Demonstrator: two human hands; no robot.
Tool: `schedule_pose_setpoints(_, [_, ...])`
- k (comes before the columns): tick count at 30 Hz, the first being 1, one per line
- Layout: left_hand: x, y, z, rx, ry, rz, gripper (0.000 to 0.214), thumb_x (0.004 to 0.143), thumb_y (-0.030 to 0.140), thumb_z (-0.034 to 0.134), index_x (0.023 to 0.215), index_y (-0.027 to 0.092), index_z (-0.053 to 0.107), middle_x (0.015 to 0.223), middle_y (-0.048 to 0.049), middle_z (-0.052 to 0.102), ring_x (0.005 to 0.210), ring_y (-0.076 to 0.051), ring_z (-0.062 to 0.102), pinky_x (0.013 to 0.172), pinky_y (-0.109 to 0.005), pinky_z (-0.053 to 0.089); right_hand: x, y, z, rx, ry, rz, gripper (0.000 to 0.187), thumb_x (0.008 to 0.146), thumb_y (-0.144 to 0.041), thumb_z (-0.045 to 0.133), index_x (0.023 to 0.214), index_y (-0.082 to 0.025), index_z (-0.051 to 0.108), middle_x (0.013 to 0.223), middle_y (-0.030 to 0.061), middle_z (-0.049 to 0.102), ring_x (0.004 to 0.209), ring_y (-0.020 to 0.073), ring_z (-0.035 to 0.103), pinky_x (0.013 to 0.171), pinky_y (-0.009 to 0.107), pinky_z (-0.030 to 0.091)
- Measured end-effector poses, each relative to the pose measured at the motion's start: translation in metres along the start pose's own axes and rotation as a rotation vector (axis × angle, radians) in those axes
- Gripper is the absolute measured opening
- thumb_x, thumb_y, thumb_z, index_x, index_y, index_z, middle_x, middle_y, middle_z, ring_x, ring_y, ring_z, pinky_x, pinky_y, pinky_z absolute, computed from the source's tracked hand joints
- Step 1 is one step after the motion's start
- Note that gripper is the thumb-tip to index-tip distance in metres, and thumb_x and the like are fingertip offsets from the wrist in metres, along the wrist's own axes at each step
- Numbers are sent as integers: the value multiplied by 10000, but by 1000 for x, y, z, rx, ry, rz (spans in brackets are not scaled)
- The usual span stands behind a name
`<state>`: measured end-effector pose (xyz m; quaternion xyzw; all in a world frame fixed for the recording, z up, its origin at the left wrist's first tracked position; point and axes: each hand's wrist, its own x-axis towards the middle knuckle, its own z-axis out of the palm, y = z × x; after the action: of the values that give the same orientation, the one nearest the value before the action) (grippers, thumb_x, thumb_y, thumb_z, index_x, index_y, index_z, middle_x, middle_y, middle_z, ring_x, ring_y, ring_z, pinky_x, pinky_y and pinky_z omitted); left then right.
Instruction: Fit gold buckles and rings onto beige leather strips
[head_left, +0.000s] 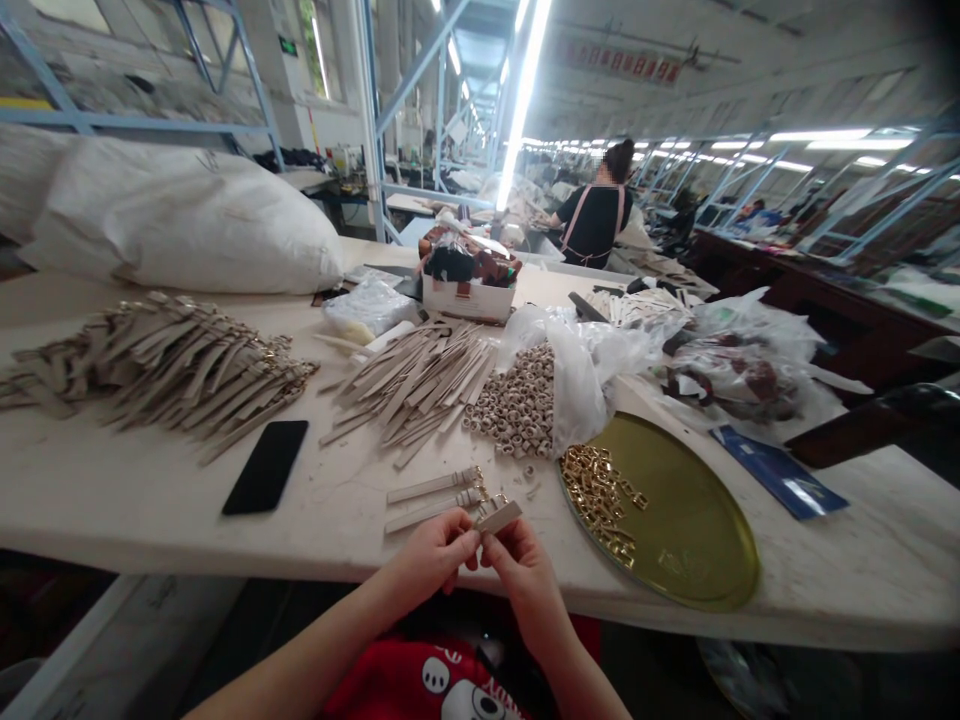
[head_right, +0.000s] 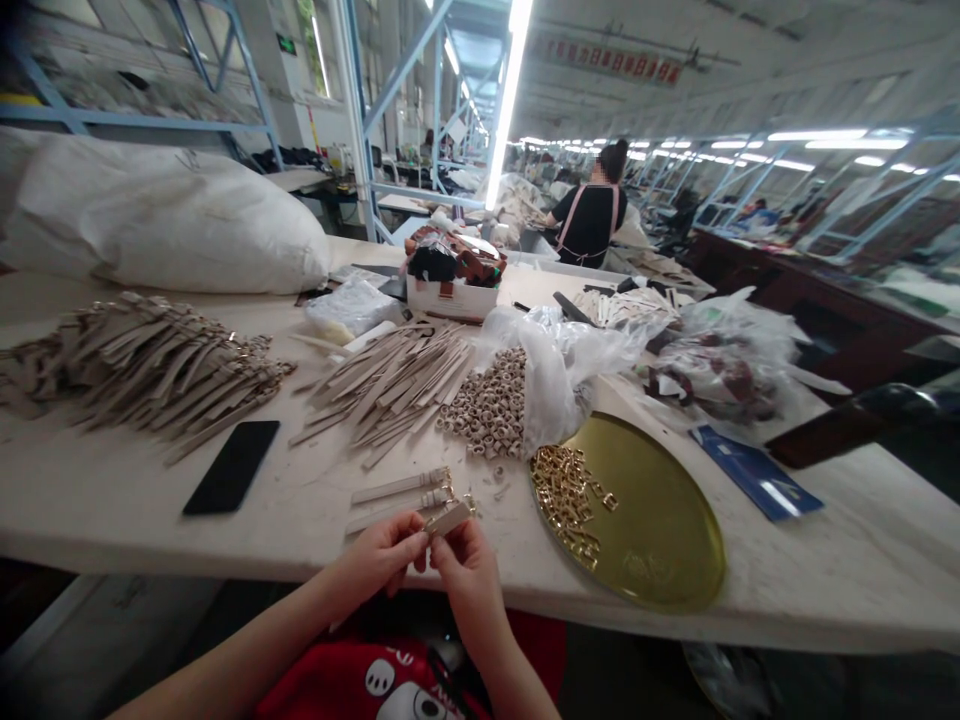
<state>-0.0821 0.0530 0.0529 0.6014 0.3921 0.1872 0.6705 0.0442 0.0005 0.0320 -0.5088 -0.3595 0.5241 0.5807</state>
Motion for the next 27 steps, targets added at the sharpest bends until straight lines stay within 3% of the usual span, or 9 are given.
schedule_pose_setpoints(5, [7,-8,-5,65,48,-50,199,743,364,467,695,171,455,561,60,488,376,-46,334,361,-169,252,3,10,-2,-98,47,-54,158,763,-348,562,774,-191,551,648,-22,544,606,129,492,599,258,406])
schedule_pose_setpoints(9, [7,-7,-6,250,159,8,218,743,340,490,620,166,443,504,61,453,460,-68,356,438,-176,271,6,7,-6,-438,103,-265,81,770,-260,554,715,-203,563,695,9,545,672,157,496,631,278,392])
schedule_pose_setpoints(13, [10,-2,-9,288,104,28,284,759,412,493,627,168,435,535,48,486,502,-85,388,476,-188,290,10,-2,-11,-667,74,-369,100,784,-196,530,688,-213,551,682,16,532,664,163,488,621,280,373])
schedule_pose_setpoints(21, [42,-6,-13,279,31,-74,341,721,472,532,601,181,401,492,63,439,455,-88,360,447,-200,248,30,-1,-26,-712,13,-283,88,775,-210,537,689,-211,556,663,12,538,647,165,490,599,271,356])
schedule_pose_setpoints(24, [52,0,-12,368,46,-51,317,707,434,557,604,182,395,522,62,417,500,-95,356,468,-204,236,41,1,-30,-590,62,-151,97,738,-255,594,675,-210,535,618,-9,544,585,150,485,551,252,350])
schedule_pose_setpoints(27, [56,10,-12,474,23,18,267,775,403,477,642,174,445,584,38,459,555,-114,397,508,-216,258,52,4,-34,-499,79,-59,122,742,-284,591,683,-205,519,606,-16,554,560,141,488,530,241,359])
